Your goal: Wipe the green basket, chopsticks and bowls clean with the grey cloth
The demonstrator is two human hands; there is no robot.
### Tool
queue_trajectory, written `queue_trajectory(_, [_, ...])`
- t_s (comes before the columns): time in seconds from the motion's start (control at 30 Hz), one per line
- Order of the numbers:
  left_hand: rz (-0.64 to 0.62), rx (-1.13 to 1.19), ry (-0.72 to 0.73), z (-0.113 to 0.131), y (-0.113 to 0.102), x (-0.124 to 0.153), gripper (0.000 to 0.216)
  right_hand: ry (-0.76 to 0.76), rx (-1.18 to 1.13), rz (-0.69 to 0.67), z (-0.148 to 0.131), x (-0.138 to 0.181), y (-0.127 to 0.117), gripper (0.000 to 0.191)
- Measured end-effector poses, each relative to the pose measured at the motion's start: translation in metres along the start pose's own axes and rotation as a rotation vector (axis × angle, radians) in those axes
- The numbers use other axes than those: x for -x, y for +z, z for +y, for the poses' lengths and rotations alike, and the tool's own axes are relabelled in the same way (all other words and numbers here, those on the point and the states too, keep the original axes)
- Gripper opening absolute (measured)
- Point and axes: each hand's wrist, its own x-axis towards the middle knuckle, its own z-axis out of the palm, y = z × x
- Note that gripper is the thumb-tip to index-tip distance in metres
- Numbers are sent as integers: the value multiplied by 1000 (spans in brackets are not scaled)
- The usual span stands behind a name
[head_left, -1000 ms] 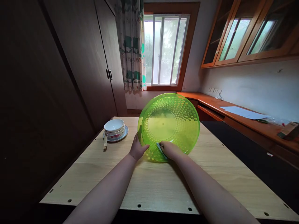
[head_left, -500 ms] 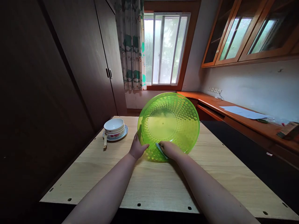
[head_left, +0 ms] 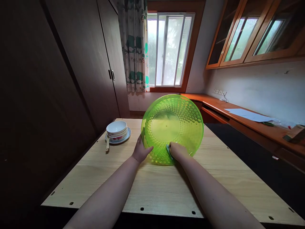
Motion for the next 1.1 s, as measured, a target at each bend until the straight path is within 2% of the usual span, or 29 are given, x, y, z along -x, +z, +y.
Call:
queue_trajectory(0.2, [-40,116,-1,3,-1,0,95,48,-44,7,-1,-1,0,32])
queue_trajectory(0.5, [-237,172,28,-4,7,1,102,133,-57,10,-1,3,-5,34])
queue_trajectory(0.67, [-200,79,-47,-11,15,7,103,147,-57,9,0,2,-6,34])
queue_trajectory(0.93, [-137,25,37,7,5,3,72,-32,-48,37,1,-3,3,33])
queue_trajectory(1.03, [-141,26,65,10,4,2,71,-39,-58,38,-1,-2,5,35])
queue_trajectory(1.1, [-167,16,31,7,6,2,77,-36,-61,35,-2,-2,5,35])
